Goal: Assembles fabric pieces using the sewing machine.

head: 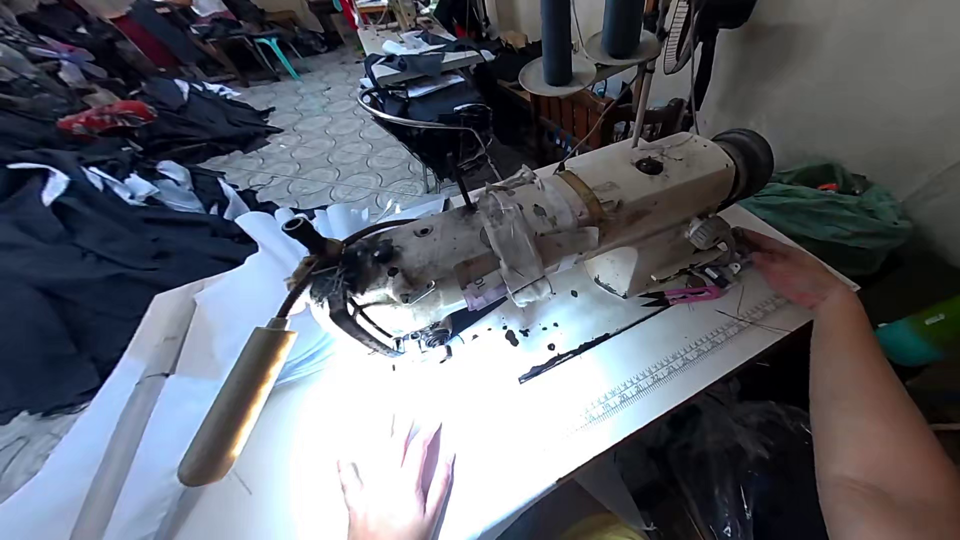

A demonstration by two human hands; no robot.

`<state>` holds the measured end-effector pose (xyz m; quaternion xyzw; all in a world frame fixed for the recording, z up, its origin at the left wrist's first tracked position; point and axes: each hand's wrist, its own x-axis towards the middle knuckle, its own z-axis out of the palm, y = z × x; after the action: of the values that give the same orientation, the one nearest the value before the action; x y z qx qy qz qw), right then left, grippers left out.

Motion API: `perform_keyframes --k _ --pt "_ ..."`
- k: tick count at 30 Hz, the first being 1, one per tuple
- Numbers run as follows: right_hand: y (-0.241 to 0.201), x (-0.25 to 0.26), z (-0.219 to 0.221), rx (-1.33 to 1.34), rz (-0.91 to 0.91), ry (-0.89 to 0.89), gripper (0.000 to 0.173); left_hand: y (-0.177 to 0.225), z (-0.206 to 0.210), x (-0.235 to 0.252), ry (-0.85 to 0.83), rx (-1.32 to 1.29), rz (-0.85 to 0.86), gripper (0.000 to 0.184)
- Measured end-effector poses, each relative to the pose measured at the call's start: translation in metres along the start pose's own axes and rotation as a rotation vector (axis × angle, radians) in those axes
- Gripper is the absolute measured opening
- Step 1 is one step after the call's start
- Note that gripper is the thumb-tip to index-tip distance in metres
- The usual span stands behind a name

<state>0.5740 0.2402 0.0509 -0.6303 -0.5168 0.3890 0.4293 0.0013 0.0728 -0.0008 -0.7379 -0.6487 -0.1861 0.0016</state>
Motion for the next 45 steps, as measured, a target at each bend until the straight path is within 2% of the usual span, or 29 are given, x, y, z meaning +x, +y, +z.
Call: perform_keyframes --k 3,7,9,11,12,13,14,16,17,18,21,25,26,27,29,30,32,34,35,37,38,39,41,42,43,44,45 --pt "-0.004 0.011 0.004 -0.124 0.091 0.103 0.043 0.000 -0.002 0.000 -0.048 -0.078 -0.017 0.054" --pt "0.000 0.021 0.014 -0.336 0.030 0.267 0.052 -0.004 0.002 0.005 0.030 -0.131 -0.002 0.051" --pt "-0.022 -0.011 0.037 -0.362 -0.114 0.420 0.061 -0.012 -0.008 0.011 -0.016 -0.188 0.004 0.042" --pt "-0.043 -0.055 0.089 -0.291 -0.453 0.554 0.053 -0.022 -0.018 0.021 -0.082 -0.277 -0.007 0.033" --pt "-0.050 -0.089 0.129 -0.232 -0.608 0.496 0.047 -0.025 -0.024 0.025 -0.142 -0.314 -0.027 0.033" --pt "-0.055 -0.126 0.175 -0.206 -0.694 0.327 0.046 -0.028 -0.029 0.030 -0.188 -0.314 -0.053 0.037" --pt "-0.056 -0.159 0.219 -0.262 -0.706 0.115 0.053 -0.031 -0.035 0.037 -0.222 -0.292 -0.093 0.048" --pt "-0.053 -0.197 0.287 -0.550 -0.725 -0.183 0.072 -0.040 -0.047 0.058 -0.291 -0.187 -0.184 0.073" --pt "-0.049 -0.203 0.305 -0.691 -0.727 -0.214 0.077 -0.045 -0.051 0.068 -0.330 -0.155 -0.217 0.076" --pt "-0.045 -0.204 0.311 -0.741 -0.727 -0.208 0.078 -0.050 -0.053 0.076 -0.365 -0.166 -0.226 0.073" --pt "-0.042 -0.199 0.303 -0.694 -0.727 -0.204 0.075 -0.066 -0.049 0.079 -0.403 -0.350 -0.090 0.042" --pt "-0.042 -0.200 0.304 -0.623 -0.766 -0.073 0.085 -0.090 -0.036 0.062 -0.234 -0.694 0.126 0.018" --pt "-0.041 -0.200 0.304 -0.607 -0.789 -0.058 0.077 -0.097 -0.034 0.059 -0.214 -0.739 0.135 0.016" --pt "-0.037 -0.199 0.304 -0.579 -0.829 -0.053 0.062 -0.102 -0.035 0.056 -0.215 -0.748 0.123 0.016" --pt "-0.029 -0.199 0.304 -0.561 -0.932 -0.061 0.028 -0.105 -0.039 0.051 -0.212 -0.569 0.109 0.020" --pt "-0.026 -0.199 0.304 -0.583 -0.983 -0.073 0.025 -0.098 -0.045 0.049 -0.200 -0.418 0.109 0.023" --pt "-0.024 -0.200 0.305 -0.659 -1.064 -0.081 0.028 -0.063 -0.060 0.045 -0.135 -0.116 0.071 0.021" --pt "-0.025 -0.203 0.309 -0.713 -1.112 -0.093 0.037 -0.022 -0.055 0.035 -0.031 0.036 0.079 0.024" --pt "-0.025 -0.206 0.311 -0.716 -1.129 -0.109 0.046 -0.003 -0.044 0.030 -0.013 0.040 0.096 0.034" --pt "-0.025 -0.206 0.304 -0.687 -1.170 -0.126 0.055 0.025 -0.011 0.016 -0.083 -0.137 0.137 0.062" --pt "-0.025 -0.200 0.286 -0.655 -1.158 -0.099 0.054 0.029 0.004 0.008 -0.109 -0.209 0.157 0.070" --pt "-0.024 -0.191 0.257 -0.628 -1.109 0.003 0.049 0.026 0.011 0.003 -0.137 -0.252 0.174 0.073" --pt "-0.022 -0.176 0.174 -0.611 -0.840 0.333 0.034 0.013 0.008 -0.003 -0.179 -0.234 0.208 0.075" --pt "-0.021 -0.175 0.131 -0.582 -0.608 0.477 0.029 0.005 0.005 -0.004 -0.198 -0.213 0.232 0.076" --pt "-0.017 -0.176 0.092 -0.570 -0.312 0.576 0.031 -0.001 0.001 -0.003 -0.224 -0.194 0.250 0.077" --pt "-0.003 -0.181 0.057 -0.581 -0.052 0.603 0.033 -0.005 -0.003 -0.001 -0.260 -0.182 0.260 0.078" --pt "0.019 -0.193 0.030 -0.607 0.177 0.530 0.034 -0.007 -0.005 0.000 -0.299 -0.175 0.259 0.080"
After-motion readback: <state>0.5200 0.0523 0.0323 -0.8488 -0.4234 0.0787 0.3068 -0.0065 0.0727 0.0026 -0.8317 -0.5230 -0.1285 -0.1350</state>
